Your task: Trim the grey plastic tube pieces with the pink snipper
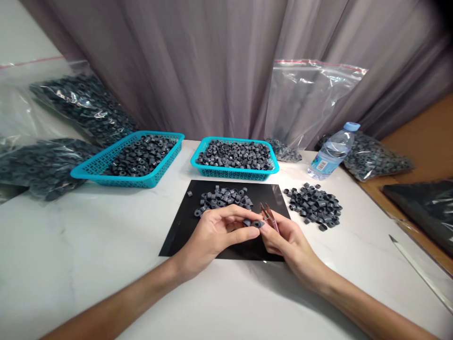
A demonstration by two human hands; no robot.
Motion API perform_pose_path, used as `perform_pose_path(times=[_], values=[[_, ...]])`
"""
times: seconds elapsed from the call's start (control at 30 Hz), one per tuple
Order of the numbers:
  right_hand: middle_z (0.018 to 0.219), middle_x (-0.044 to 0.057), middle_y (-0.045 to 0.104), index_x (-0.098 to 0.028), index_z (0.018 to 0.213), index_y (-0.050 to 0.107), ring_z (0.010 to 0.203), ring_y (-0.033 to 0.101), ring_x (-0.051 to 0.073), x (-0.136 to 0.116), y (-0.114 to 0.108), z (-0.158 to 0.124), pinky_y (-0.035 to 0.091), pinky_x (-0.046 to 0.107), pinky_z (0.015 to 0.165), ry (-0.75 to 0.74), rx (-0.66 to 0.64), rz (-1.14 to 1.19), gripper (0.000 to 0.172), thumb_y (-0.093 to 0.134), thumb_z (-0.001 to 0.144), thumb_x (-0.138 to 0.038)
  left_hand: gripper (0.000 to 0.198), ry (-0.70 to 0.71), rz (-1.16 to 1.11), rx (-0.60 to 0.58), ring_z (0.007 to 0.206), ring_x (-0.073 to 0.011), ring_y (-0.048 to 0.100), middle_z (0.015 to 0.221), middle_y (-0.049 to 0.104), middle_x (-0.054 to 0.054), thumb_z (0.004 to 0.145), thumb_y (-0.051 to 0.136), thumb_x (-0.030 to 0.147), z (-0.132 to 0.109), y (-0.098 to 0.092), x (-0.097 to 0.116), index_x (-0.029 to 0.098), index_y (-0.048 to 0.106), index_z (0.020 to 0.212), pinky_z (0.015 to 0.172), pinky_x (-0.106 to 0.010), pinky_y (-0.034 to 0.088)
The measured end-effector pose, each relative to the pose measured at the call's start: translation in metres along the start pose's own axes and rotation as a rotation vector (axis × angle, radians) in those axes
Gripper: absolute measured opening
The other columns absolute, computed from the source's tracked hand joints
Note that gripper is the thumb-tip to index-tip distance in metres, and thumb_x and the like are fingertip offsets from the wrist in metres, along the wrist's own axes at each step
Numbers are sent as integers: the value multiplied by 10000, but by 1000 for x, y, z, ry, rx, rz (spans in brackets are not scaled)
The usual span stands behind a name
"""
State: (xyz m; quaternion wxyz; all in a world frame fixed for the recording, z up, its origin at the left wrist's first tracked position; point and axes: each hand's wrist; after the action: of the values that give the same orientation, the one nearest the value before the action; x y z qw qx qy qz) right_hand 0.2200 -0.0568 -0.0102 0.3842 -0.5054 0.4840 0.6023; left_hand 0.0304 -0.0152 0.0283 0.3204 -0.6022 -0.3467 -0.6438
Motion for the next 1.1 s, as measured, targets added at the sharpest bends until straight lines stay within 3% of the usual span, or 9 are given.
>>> perform_pose_path(times=[0.2, 0.33, 0.4, 0.47, 0.63, 0.9, 1.1], values=[[731, -36, 285, -205, 1035, 625, 569, 202, 102, 3, -9, 0, 197, 253, 493, -95, 150, -38, 394, 430, 1027, -547, 144, 26, 48, 65, 991, -200, 710, 996, 790, -32, 825, 798, 259, 2, -1, 0, 218, 800, 963, 953, -302, 530], [801, 14, 445, -216, 1121, 669, 691, 415, 141, -5, -16, -3, 360, 266, 604, -261, 182, -380, 352, 433, 1046, -467, 175, 24, 37, 86, 1038, -205, 711, 1046, 791, -32, 834, 791, 270, 2, 0, 1, 213, 791, 999, 979, -297, 529], [885, 43, 532, -229, 1159, 682, 786, 495, 165, -10, -20, -3, 418, 282, 682, -382, 179, -581, 286, 498, 1031, -407, 190, 18, 31, 85, 1055, -206, 709, 1066, 789, -32, 844, 782, 281, 2, -1, 1, 212, 786, 1021, 987, -294, 527], [894, 45, 558, -233, 1213, 682, 760, 511, 158, -13, -24, -2, 436, 280, 663, -483, 161, -719, 262, 555, 1010, -339, 204, 15, 24, 77, 1080, -210, 703, 1095, 784, -35, 856, 770, 289, 1, -1, 2, 211, 781, 1044, 1005, -298, 520], [903, 51, 597, -253, 1385, 619, 731, 568, 144, -15, -31, 3, 480, 261, 609, -658, 110, -862, 395, 579, 994, -220, 199, 30, 50, 81, 1108, -225, 690, 1107, 779, -50, 871, 752, 292, 0, -2, 6, 202, 786, 1045, 1015, -312, 513], [905, 50, 665, -310, 1465, 546, 791, 650, 161, -17, -32, 6, 541, 281, 719, -822, 131, -1013, 515, 588, 982, -138, 191, 47, 75, 74, 1087, -230, 694, 1097, 779, -54, 878, 733, 282, 0, -2, 7, 207, 793, 1044, 1009, -333, 519], [960, 53, 710, -313, 1486, 518, 755, 637, 147, -11, -39, 8, 522, 274, 692, -864, 106, -1160, 521, 596, 990, -175, 191, 41, 68, 87, 1139, -246, 686, 1129, 781, -54, 883, 722, 275, -1, -1, 7, 211, 794, 1048, 1034, -346, 512]])
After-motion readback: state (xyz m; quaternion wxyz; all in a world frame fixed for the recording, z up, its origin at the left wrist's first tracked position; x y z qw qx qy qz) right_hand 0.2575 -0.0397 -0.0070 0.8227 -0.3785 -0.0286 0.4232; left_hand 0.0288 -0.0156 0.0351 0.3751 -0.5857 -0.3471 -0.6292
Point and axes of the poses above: each hand's wrist, its own z-axis towards the middle knuckle, its own y-axis out of the palm, x = y × z
